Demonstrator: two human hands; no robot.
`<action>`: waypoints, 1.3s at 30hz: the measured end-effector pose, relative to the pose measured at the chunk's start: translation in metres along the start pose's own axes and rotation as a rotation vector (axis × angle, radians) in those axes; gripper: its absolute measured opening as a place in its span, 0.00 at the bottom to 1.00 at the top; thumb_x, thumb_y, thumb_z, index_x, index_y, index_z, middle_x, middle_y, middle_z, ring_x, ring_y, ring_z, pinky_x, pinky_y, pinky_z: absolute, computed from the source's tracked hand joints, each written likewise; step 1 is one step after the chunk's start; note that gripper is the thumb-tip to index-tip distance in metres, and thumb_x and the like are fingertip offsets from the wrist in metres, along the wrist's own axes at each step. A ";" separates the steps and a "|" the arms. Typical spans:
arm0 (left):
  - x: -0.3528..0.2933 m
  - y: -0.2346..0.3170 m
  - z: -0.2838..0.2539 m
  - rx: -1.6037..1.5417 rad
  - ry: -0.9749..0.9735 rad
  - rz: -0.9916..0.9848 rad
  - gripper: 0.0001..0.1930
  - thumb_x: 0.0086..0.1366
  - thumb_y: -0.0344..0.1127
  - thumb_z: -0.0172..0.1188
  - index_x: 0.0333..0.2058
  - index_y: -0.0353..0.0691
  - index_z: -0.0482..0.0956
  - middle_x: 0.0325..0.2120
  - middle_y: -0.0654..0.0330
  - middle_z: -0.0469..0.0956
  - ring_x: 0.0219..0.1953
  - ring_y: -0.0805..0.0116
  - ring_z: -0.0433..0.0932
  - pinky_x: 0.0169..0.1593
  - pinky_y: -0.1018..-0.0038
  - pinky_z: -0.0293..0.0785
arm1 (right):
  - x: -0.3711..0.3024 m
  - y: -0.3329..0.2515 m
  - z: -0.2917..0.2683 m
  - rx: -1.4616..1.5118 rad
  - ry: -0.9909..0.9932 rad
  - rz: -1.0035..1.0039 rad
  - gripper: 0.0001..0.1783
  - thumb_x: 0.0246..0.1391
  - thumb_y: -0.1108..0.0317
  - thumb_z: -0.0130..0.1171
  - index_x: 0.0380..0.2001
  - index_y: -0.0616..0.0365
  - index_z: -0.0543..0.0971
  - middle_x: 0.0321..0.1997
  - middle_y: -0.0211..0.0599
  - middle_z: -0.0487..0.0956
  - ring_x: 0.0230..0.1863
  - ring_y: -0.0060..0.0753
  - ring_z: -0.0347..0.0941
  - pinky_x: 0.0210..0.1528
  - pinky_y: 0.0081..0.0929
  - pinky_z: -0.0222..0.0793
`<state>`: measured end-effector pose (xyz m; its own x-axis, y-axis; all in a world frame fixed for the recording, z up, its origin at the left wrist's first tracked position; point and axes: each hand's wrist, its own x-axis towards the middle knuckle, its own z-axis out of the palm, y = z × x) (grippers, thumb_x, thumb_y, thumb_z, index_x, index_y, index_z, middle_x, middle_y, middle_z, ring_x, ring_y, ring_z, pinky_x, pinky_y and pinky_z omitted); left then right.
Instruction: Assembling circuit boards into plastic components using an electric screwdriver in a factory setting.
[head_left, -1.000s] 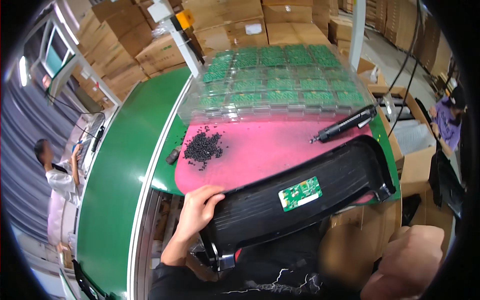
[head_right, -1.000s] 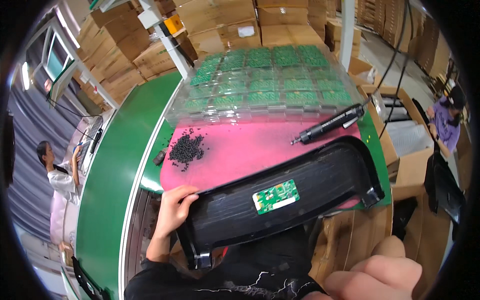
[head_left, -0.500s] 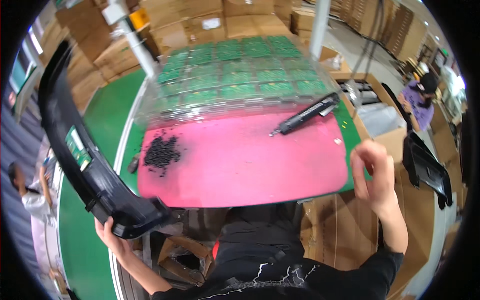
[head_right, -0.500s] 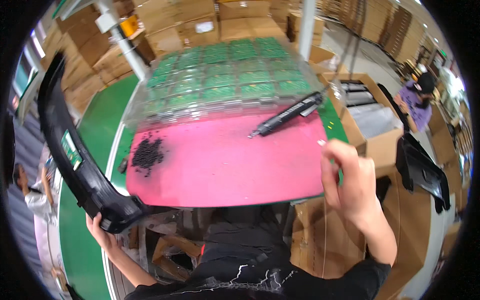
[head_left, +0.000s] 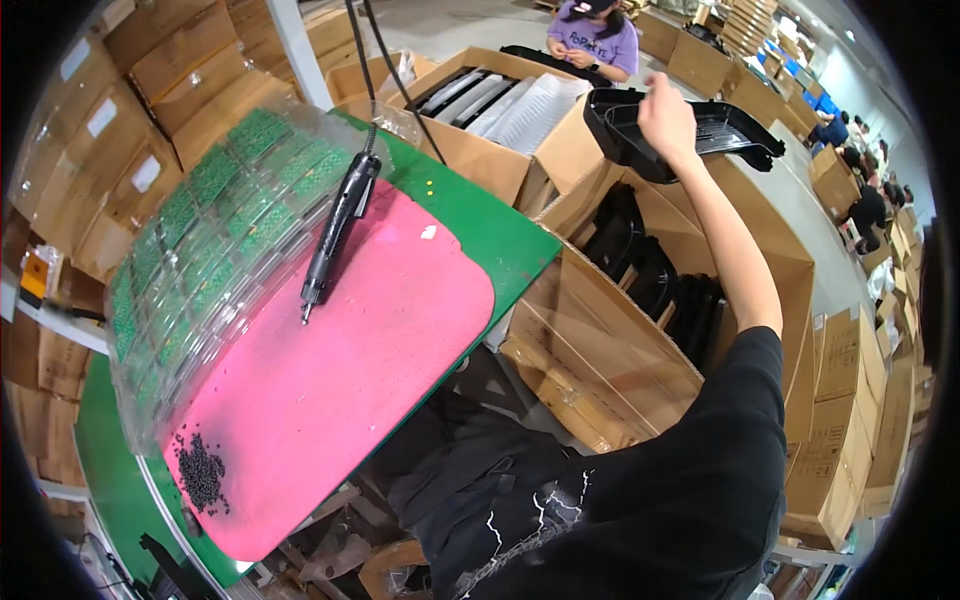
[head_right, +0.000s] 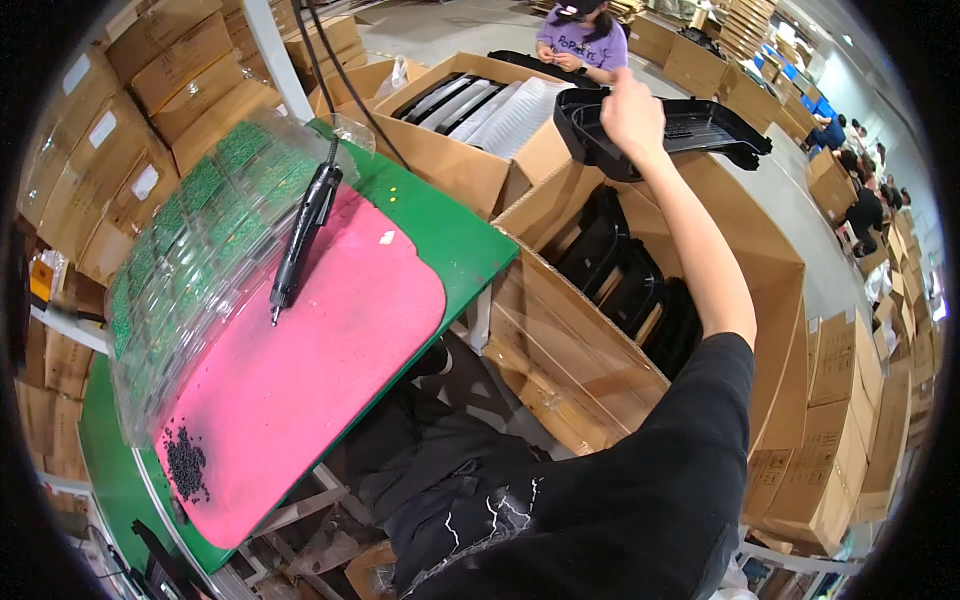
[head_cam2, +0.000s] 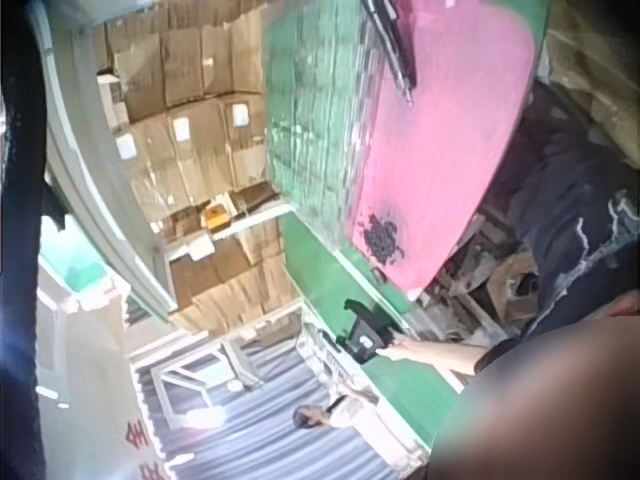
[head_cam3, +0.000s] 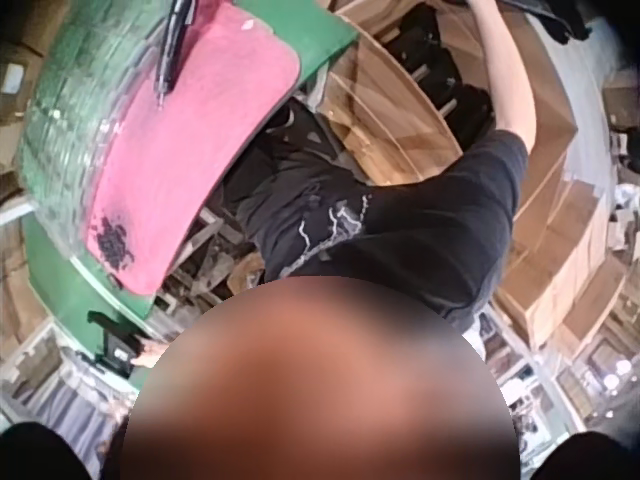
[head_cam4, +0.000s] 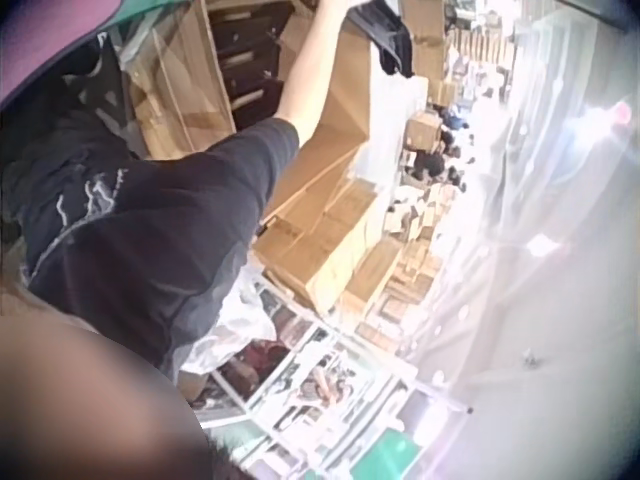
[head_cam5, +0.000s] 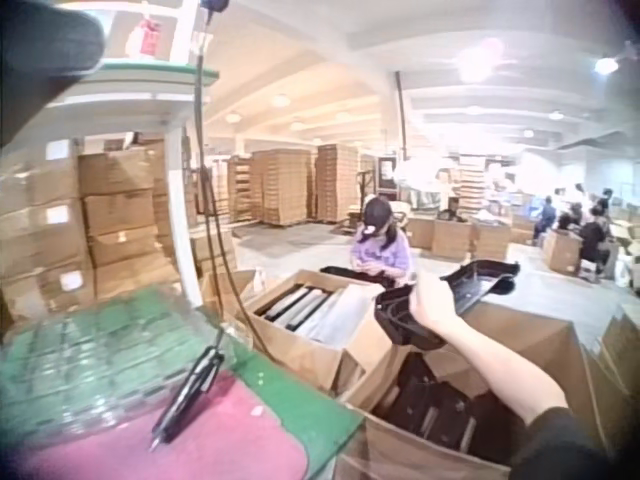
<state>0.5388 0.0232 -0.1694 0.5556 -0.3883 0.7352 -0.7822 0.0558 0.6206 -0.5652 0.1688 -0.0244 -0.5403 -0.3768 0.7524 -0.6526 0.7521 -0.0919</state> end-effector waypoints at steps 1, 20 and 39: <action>0.005 -0.002 0.004 -0.002 -0.056 -0.040 0.19 0.52 0.45 0.71 0.34 0.38 0.75 0.27 0.49 0.78 0.32 0.52 0.77 0.40 0.56 0.74 | 0.002 0.030 0.007 -0.056 0.000 0.094 0.14 0.53 0.68 0.51 0.45 0.53 0.73 0.39 0.51 0.80 0.42 0.54 0.78 0.44 0.48 0.73; -0.075 0.392 0.191 -0.722 -0.936 0.332 0.11 0.64 0.22 0.50 0.45 0.32 0.75 0.43 0.57 0.76 0.47 0.69 0.74 0.52 0.76 0.69 | -0.020 0.131 -0.064 -0.295 -0.315 -0.500 0.18 0.51 0.76 0.54 0.47 0.56 0.71 0.47 0.42 0.73 0.51 0.51 0.69 0.47 0.42 0.68; -0.118 0.393 0.229 -0.994 -1.578 0.135 0.15 0.68 0.36 0.52 0.51 0.37 0.74 0.38 0.59 0.81 0.38 0.71 0.79 0.45 0.74 0.75 | -0.146 -0.310 -0.177 0.418 -0.636 -1.799 0.17 0.42 0.66 0.57 0.40 0.49 0.74 0.29 0.26 0.67 0.28 0.22 0.68 0.28 0.21 0.66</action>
<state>0.1011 -0.1195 -0.0749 -0.6823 -0.6872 0.2494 -0.0408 0.3764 0.9256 -0.1901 0.0864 0.0097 0.7709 -0.6148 -0.1666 -0.5858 -0.7870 0.1933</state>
